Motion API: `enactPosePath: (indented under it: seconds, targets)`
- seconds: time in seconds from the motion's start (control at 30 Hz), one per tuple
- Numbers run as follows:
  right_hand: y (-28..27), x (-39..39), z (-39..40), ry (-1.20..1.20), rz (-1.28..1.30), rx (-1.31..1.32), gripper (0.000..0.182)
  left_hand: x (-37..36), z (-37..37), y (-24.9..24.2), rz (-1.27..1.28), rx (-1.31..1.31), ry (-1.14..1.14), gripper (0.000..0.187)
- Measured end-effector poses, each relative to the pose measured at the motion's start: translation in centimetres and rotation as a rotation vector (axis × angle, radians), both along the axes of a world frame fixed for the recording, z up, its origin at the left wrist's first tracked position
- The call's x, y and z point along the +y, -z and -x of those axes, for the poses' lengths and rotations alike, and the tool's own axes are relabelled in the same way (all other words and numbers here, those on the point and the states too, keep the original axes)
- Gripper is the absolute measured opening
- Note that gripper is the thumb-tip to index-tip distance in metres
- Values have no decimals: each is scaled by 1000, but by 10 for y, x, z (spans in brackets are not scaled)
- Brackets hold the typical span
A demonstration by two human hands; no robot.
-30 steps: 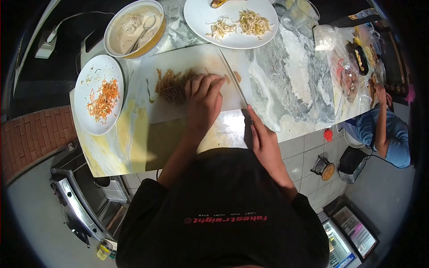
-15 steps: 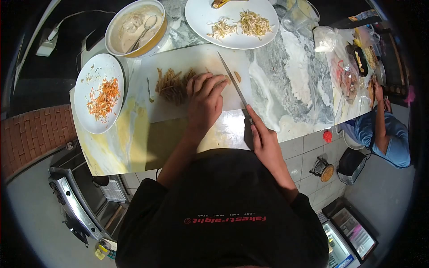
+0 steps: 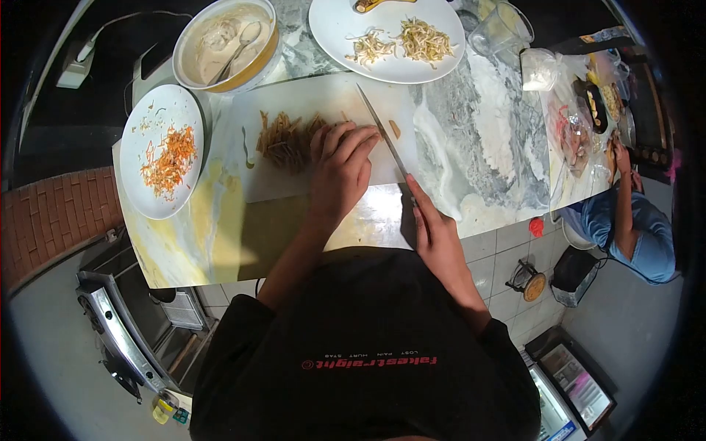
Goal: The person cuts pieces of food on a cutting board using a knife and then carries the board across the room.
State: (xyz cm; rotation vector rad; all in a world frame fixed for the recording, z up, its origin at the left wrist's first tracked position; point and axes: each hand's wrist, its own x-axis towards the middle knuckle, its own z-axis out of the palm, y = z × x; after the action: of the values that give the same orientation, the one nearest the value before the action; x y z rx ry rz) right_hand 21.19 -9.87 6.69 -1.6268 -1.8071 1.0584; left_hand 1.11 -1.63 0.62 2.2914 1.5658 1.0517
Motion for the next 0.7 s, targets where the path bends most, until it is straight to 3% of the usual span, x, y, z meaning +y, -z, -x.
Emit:
enactPosePath:
  seconds: [0.7]
  targets:
    - [-2, 4, 1, -2, 39, -23, 66, 1, -2, 0, -1, -1, -20, 38]
